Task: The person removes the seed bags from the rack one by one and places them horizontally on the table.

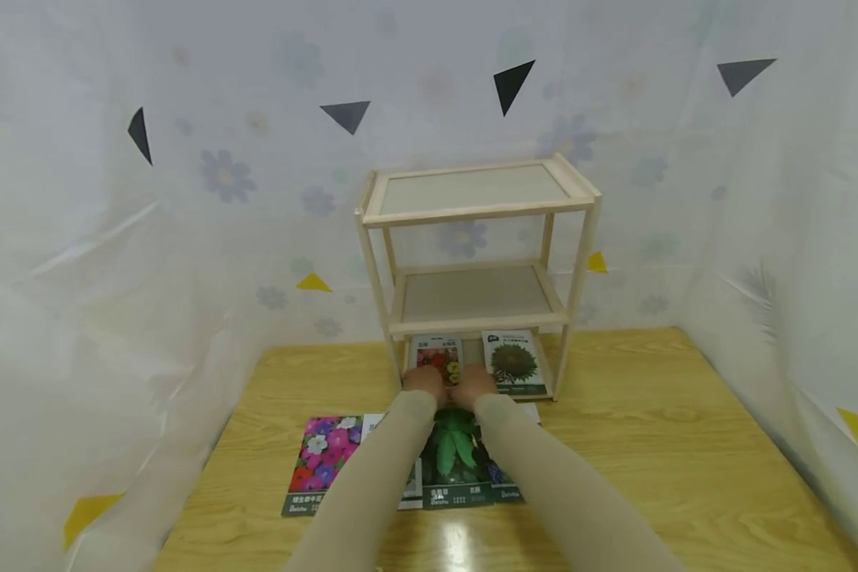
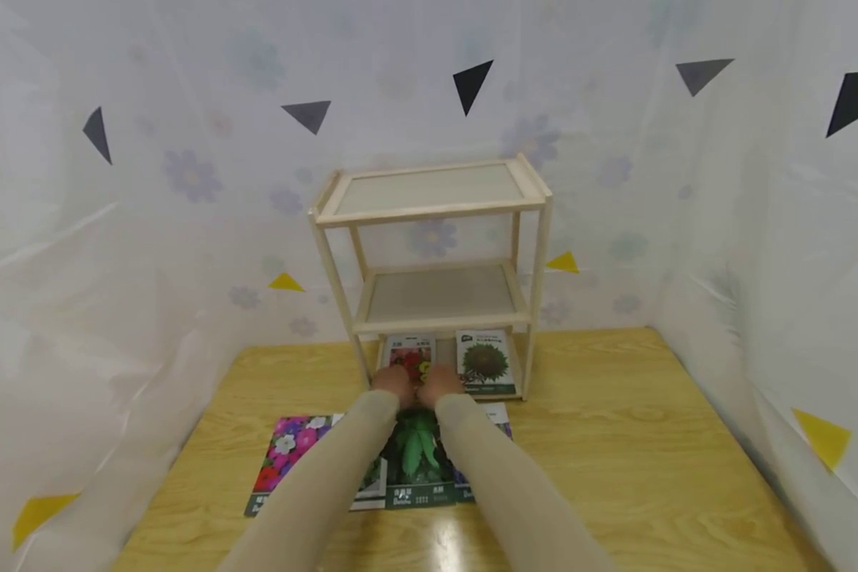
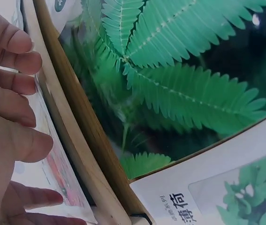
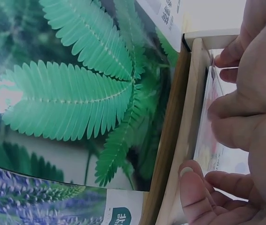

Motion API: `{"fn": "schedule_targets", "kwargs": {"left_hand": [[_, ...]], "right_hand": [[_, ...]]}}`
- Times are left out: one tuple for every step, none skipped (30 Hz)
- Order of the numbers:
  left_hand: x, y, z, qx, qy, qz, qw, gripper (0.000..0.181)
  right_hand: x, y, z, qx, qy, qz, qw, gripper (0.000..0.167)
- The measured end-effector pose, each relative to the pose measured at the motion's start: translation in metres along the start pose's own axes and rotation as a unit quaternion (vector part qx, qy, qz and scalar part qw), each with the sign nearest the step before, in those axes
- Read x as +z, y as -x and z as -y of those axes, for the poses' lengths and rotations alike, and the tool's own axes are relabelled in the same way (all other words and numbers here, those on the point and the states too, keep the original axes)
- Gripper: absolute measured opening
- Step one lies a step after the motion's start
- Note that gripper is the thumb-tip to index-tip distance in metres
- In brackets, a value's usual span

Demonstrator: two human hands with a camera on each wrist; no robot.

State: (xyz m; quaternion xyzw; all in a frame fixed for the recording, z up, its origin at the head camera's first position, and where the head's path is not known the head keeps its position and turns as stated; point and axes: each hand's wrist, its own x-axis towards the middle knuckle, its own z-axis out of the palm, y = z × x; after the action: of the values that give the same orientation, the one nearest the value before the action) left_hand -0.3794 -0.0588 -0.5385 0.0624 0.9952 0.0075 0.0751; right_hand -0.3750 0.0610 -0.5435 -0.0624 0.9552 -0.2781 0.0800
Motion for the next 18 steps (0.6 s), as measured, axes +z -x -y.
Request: {"fn": "schedule_targets", "kwargs": {"left_hand": [[0.0,0.0003,0.0,-0.001,-0.001,0.0,1.0,0.032],[0.0001,0.0005,0.0,-0.002,-0.001,0.001,1.0,0.032],[0.0005,0.0007,0.0,-0.002,-0.003,0.002,1.0,0.031],[0.0013,0.0007,-0.0002,-0.002,-0.005,0.003,1.0,0.03],[0.0022,0.0005,-0.0006,-0.003,-0.009,0.003,0.9999,0.03],[0.0032,0.0001,-0.001,-0.004,-0.013,0.004,0.9999,0.03],[0.004,-0.0003,-0.0011,-0.004,-0.018,0.004,0.9998,0.03],[0.0046,-0.0008,-0.0012,-0.005,-0.021,0.005,0.9997,0.03],[0.0051,-0.0014,-0.0012,-0.006,-0.025,0.006,0.9997,0.031],[0.0049,-0.0014,-0.0013,-0.006,-0.025,0.006,0.9996,0.032],[0.0051,-0.0019,-0.0014,-0.007,-0.024,0.007,0.9997,0.032],[0.0051,-0.0022,-0.0013,-0.007,-0.022,0.007,0.9997,0.033],[0.0051,-0.0024,-0.0012,-0.008,-0.019,0.007,0.9998,0.033],[0.0049,-0.0024,-0.0011,-0.009,-0.016,0.007,0.9998,0.033],[0.0048,-0.0023,-0.0009,-0.01,-0.014,0.006,0.9998,0.033],[0.0047,-0.0021,-0.0008,-0.011,-0.011,0.005,0.9999,0.032],[0.005,-0.0025,-0.0006,-0.013,-0.007,0.004,0.9999,0.033],[0.0052,-0.0021,-0.0004,-0.014,-0.006,0.003,0.9999,0.033]], "right_hand": [[0.0003,-0.0006,0.0003,0.002,-0.002,-0.001,1.0,0.037],[0.0007,-0.001,0.0005,0.004,-0.001,-0.001,1.0,0.038],[0.0012,-0.0012,0.0007,0.006,-0.003,-0.001,1.0,0.038],[0.0017,-0.0012,0.0004,0.007,-0.002,-0.002,1.0,0.038],[0.0025,-0.0009,0.0002,0.009,0.0,-0.002,1.0,0.036],[0.0031,-0.0003,0.0002,0.012,-0.001,-0.001,0.9999,0.033],[0.0034,0.0,0.0004,0.012,-0.001,-0.001,0.9999,0.031],[0.0035,0.0004,0.0006,0.012,0.0,-0.001,0.9999,0.029],[0.0034,0.0008,0.0011,0.012,0.001,-0.002,0.9999,0.026],[0.0033,0.0013,0.0015,0.012,0.003,-0.002,0.9999,0.023],[0.0029,0.0021,0.0022,0.012,0.002,-0.001,0.9999,0.021],[0.0024,0.0028,0.0029,0.012,0.001,-0.001,0.9999,0.021],[0.0019,0.0034,0.0035,0.011,0.0,-0.003,0.9999,0.021],[0.0016,0.0041,0.0038,0.013,-0.001,-0.005,0.9999,0.022],[0.0015,0.0049,0.0041,0.013,-0.002,-0.006,0.9999,0.023],[0.0015,0.0056,0.0043,0.014,-0.003,-0.007,0.9999,0.025],[0.0014,0.0061,0.0046,0.015,-0.004,-0.009,0.9998,0.027],[0.0015,0.0067,0.0047,0.016,-0.003,-0.011,0.9998,0.029]]}}
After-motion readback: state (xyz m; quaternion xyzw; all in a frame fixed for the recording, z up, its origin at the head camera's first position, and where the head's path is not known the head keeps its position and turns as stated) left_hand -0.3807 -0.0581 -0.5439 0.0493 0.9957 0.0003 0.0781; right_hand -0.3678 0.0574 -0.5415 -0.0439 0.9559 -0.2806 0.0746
